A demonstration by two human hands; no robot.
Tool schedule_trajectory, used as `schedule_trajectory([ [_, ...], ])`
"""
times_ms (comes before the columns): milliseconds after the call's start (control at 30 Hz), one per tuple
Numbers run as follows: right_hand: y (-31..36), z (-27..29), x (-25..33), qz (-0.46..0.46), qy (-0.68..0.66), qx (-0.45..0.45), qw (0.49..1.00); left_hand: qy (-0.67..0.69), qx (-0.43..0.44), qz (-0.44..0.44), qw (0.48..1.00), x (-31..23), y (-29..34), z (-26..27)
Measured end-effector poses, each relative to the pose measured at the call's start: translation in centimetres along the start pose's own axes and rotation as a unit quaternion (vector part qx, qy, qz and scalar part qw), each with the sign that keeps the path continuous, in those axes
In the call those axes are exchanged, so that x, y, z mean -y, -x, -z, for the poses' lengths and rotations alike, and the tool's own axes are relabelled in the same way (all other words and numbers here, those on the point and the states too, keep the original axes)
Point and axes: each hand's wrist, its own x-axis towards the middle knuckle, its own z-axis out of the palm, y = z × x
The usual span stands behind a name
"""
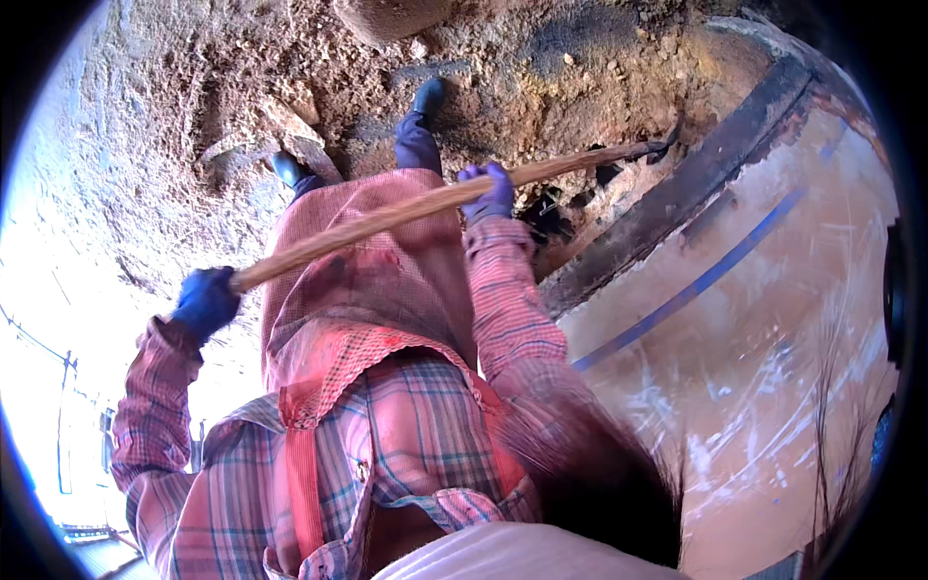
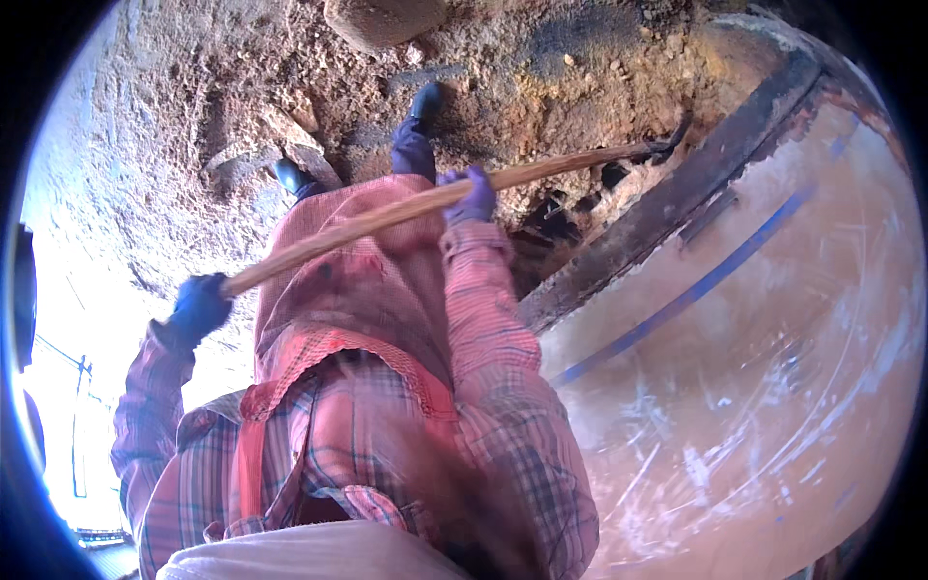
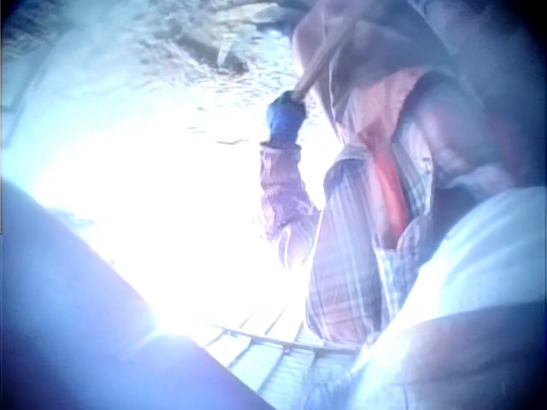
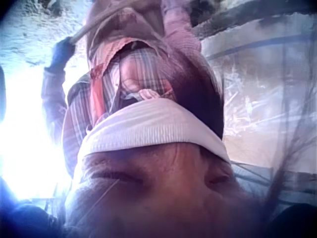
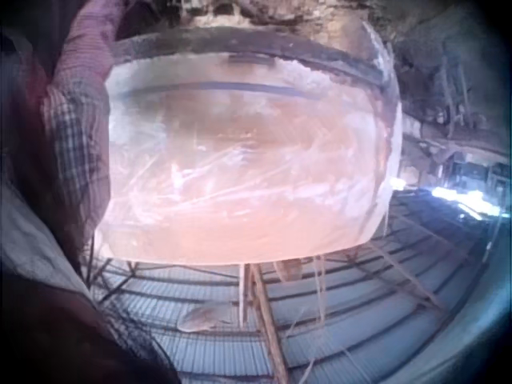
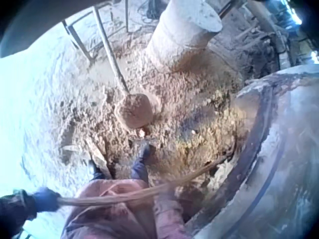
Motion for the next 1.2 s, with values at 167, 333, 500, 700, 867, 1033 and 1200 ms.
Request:
schedule_trajectory([
  [167, 7.3, -0.2, -12.0, -0.131, -0.075, 0.185, 0.971, -0.26, -0.173, 0.012, 0.95, 13.7, 10.2, 1.9],
  [333, 8.0, -3.2, -21.7, -0.214, -0.126, 0.305, 0.919, -0.081, -0.034, 0.06, 0.994, 17.2, 23.0, 3.4],
  [500, 9.0, -4.5, -27.7, -0.319, -0.088, 0.155, 0.931, -0.247, 0.0, 0.257, 0.934, 14.7, 28.9, 3.5],
  [700, -0.6, -3.6, -14.5, -0.219, -0.069, 0.201, 0.952, -0.179, 0.017, 0.2, 0.963, 3.2, 18.8, 3.4],
  [867, -12.1, -6.6, 4.9, -0.127, 0.039, 0.036, 0.99, -0.078, 0.073, 0.179, 0.978, -9.4, 1.5, 4.5],
  [1033, -20.3, -10.1, 16.8, -0.003, 0.075, 0.051, 0.996, -0.073, 0.017, 0.075, 0.994, -16.0, -11.4, 6.1],
  [1200, -23.2, -13.2, 15.0, -0.002, -0.009, 0.156, 0.988, -0.115, -0.094, 0.036, 0.988, -13.3, -15.3, 9.0],
])
